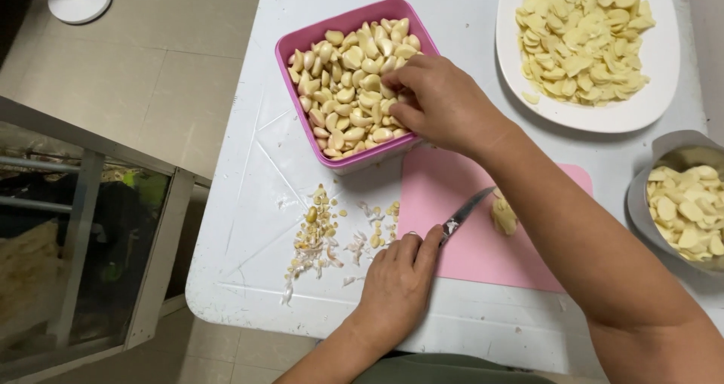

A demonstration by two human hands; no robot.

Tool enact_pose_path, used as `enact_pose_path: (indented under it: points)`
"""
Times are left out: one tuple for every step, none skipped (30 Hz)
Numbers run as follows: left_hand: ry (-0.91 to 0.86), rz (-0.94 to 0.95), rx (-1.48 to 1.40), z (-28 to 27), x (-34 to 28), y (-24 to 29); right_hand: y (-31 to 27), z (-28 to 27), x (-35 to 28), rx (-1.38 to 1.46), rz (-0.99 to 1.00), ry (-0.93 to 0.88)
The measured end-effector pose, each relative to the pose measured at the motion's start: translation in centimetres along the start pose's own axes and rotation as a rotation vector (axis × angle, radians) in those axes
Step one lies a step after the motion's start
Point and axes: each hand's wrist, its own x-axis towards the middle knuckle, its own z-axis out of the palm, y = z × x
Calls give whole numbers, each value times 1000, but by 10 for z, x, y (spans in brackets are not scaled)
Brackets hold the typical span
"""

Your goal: Slicing peeled garlic cloves on a cutting board and transferring them to a bowl.

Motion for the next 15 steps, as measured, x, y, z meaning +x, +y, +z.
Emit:
enact_pose_path:
  points:
    - [1,-2,-1,-1,0,-1,0,-1,0,0,-1,-2]
    - [7,4,-15,-2,0,-2,0,-3,-1,26,14,-15]
    - [14,10,-29,-3,0,-2,0,-6,-1,53,28,-28]
    - [15,10,-30,-3,1,-3,-5,-12,-1,52,27,-29]
    - [18,12,-41,-4,1,-3,-10,-18,-2,102,106,-82]
    - [20,15,-54,-4,1,-4,-15,-24,-2,152,187,-136]
    - [21,15,-54,-5,1,-3,-19,-25,-1,150,186,-136]
    - [33,16,-80,-6,1,-3,-22,-27,0,244,234,-73]
    - [45,17,-105,-7,1,-3,-26,-29,2,339,281,-10]
    - [49,15,-105,-8,2,-3,-11,-18,8,337,277,-11]
    - [50,16,-134,-9,2,-3,4,-8,14,208,77,148]
    - [49,16,-162,-10,2,-3,19,4,19,80,-127,300]
    - [51,14,-160,-13,3,-3,13,4,24,80,-130,299]
    - [63,31,-195,-15,4,-3,7,4,28,20,-50,156]
    - [75,48,-229,-17,5,-3,2,4,32,-40,28,13]
